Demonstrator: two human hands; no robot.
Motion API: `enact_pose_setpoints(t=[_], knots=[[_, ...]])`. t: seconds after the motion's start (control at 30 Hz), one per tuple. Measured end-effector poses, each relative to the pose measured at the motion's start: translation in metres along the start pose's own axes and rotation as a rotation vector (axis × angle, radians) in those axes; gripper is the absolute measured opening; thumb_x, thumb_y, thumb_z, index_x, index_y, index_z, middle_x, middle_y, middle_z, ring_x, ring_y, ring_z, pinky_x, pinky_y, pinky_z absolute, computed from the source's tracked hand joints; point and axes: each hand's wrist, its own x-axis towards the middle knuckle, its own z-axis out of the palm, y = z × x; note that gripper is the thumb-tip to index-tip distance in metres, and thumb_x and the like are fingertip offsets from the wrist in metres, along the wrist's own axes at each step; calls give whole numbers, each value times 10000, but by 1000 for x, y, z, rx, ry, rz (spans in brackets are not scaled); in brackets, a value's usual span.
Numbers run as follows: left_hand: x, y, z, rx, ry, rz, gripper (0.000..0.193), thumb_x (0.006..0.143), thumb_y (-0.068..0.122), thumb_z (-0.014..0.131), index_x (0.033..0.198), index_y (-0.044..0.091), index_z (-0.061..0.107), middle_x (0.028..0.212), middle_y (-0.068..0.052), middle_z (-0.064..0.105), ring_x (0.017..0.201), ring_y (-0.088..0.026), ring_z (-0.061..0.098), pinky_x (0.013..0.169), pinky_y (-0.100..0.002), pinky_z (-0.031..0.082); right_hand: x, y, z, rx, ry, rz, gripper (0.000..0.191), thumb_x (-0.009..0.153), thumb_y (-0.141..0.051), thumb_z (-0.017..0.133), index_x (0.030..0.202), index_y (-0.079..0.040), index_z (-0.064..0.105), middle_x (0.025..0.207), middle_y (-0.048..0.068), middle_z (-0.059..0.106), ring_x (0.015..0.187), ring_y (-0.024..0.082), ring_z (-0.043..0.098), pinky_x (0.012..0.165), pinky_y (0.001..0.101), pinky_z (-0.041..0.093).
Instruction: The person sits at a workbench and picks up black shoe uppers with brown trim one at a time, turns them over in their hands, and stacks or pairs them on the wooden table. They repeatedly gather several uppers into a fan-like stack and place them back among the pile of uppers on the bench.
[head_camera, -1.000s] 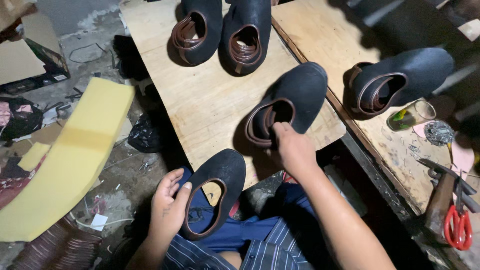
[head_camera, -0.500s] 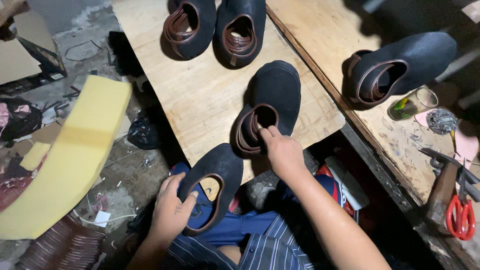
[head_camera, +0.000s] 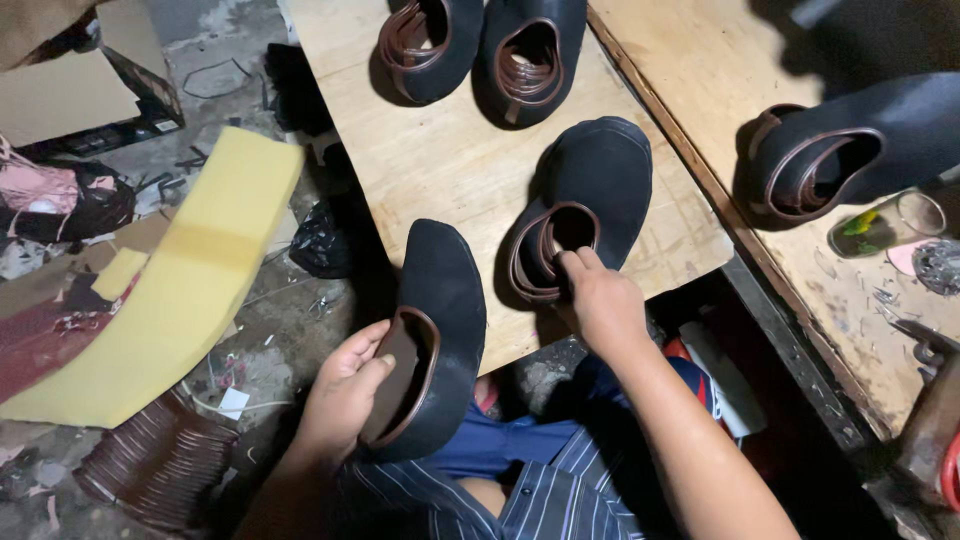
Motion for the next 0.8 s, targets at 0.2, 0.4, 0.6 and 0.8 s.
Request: enact_pose_setpoints(t=[0.2, 0.4, 0.6, 0.8], knots=[[-4, 11, 14, -87, 15, 11, 449, 926, -57, 491, 1371, -59, 543, 1263, -136, 682, 1095, -187, 663, 956, -322, 515, 1, -3, -3, 37, -70, 32, 460, 758, -109, 748, 1186, -133, 581, 1057, 105, 605, 795, 363, 682, 636, 479, 533], [3, -7, 0, -8, 13, 52, 444, 928, -48, 497, 1369, -54, 552, 1269, -132, 686, 1116, -178, 664, 974, -305, 508, 0, -4, -2, -5, -60, 22, 474, 768, -47, 711, 1216, -138, 584, 1069, 98, 614, 825, 348, 691, 660, 465, 542], [22, -52, -15, 325, 66, 160, 489, 919, -16, 575, 1402, -52, 507, 1279, -144, 679, 1134, -182, 654, 974, -292, 500, -3, -2, 5, 4, -5, 9, 613, 779, -20, 653, 1370, -142, 545, 1087, 103, 633, 765, 344, 688, 636, 454, 546], [19, -66, -15, 407, 113, 110, 598, 894, 67, 651, 1446, -43, 448, 1325, -203, 651, 1200, -222, 634, 1008, -320, 494, -5, -1, -3, 24, -11, 35, 622, 796, -46, 665, 1392, -189, 558, 1069, 88, 648, 802, 340, 689, 677, 459, 540]])
